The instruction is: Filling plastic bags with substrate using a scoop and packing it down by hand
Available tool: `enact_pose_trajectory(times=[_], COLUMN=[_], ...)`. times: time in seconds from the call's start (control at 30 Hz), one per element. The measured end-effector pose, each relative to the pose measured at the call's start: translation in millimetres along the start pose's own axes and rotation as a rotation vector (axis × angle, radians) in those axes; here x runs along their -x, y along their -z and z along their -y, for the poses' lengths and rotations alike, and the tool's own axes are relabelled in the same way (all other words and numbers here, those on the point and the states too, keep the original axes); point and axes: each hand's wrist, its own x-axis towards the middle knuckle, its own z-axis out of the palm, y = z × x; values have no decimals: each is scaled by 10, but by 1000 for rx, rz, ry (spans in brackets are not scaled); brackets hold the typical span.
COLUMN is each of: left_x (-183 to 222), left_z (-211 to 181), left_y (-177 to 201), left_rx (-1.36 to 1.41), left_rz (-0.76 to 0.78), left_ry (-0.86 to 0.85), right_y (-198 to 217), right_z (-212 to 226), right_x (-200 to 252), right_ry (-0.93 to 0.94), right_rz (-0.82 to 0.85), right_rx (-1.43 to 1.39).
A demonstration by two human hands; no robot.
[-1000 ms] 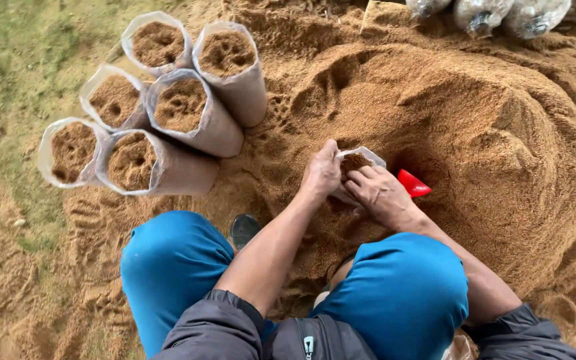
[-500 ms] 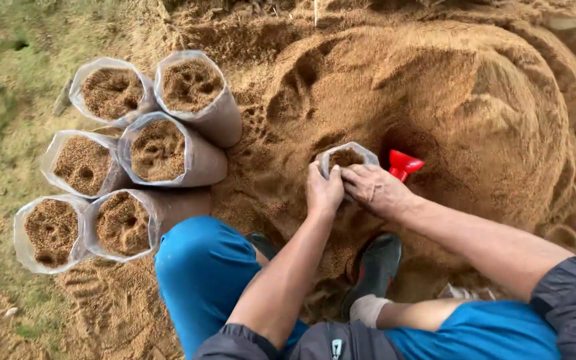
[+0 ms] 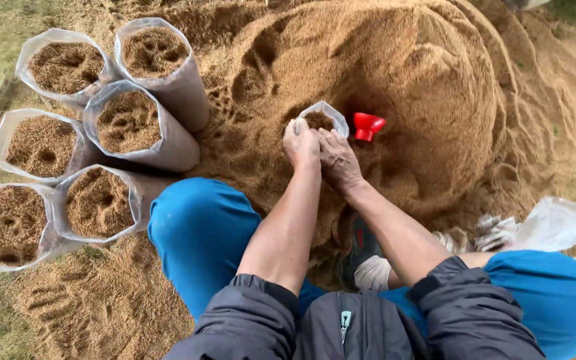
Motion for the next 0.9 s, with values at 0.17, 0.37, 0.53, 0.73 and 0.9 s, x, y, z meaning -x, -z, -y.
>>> enact_pose_trajectory(times=[0.17, 0.37, 0.53, 0.73, 0.9], left_x=[361, 451, 243, 116, 101], left_z=[-169, -292, -132, 16, -72], left_y=[93, 157, -71, -185, -253], left_rx=[156, 173, 59, 108, 87], left_rz=[-81, -78, -136, -147, -199], left_ry=[17, 139, 209, 250, 199], right_y=[-83, -305, -81, -295, -422], right_z=[58, 143, 23, -495, -500], right_x=[100, 285, 205, 139, 146], right_ry=[-126, -251, -291, -230, -164], right_rz=[3, 73, 72, 65, 67], right_rx=[118, 25, 86, 136, 153])
